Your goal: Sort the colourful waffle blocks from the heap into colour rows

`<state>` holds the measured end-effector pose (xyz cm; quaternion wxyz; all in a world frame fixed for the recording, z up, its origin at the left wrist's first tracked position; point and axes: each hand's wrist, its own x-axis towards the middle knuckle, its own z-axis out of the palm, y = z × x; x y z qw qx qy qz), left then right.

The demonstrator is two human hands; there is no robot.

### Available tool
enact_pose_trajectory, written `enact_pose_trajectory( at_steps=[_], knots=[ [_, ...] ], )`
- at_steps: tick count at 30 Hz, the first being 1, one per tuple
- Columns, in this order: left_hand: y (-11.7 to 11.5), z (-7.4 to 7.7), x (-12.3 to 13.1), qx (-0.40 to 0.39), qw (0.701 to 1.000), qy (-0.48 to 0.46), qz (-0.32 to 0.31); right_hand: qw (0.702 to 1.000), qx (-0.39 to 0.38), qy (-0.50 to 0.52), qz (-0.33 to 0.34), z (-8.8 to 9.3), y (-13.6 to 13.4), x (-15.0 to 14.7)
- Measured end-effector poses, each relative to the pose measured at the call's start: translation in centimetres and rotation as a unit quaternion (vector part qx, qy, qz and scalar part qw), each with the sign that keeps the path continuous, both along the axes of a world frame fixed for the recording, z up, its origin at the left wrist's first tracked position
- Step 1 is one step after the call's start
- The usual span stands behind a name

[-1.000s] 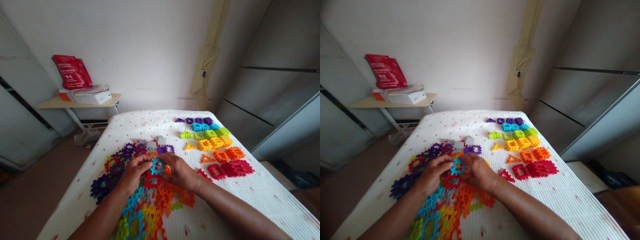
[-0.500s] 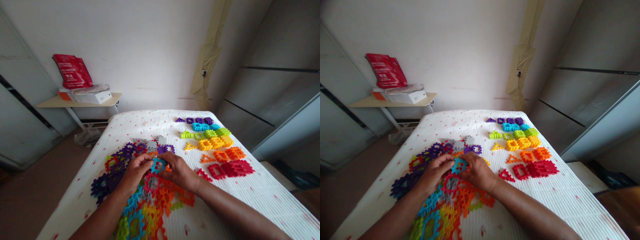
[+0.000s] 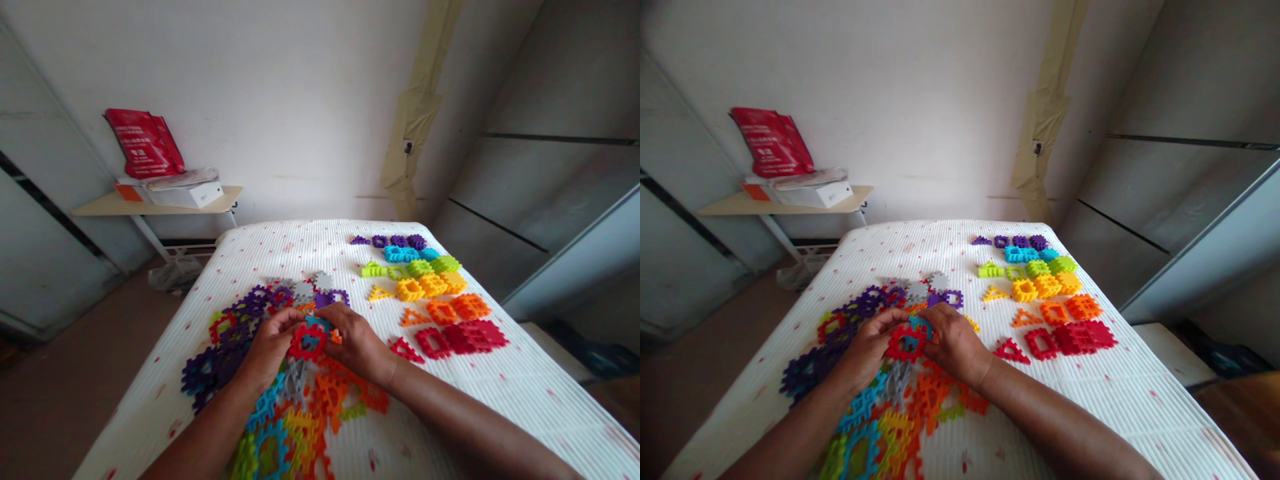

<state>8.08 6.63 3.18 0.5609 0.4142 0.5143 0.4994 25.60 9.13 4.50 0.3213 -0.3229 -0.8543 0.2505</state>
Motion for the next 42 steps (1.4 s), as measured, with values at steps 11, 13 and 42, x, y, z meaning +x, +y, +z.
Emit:
enact_pose_trajectory(
  at_steps=[11, 13, 42],
  knots=[
    [-0.1, 0.0, -0.3, 0.013, 0.998, 0.053, -0.03, 0.999, 0.05, -0.018, -0.002, 0.3, -0.1, 0.1],
    [-0.1, 0.0, -0.2, 0.011, 0.998, 0.053, -0.026, 0.995, 0.083, -0.061, -0.011, 0.5, -0.2, 0.1],
    [0.5, -1.3, -0.6, -0.032, 0.994, 0.1, -0.035, 0.85, 0.019, -0.375, -0.369, 6.2, 20.9, 18.1]
  ],
)
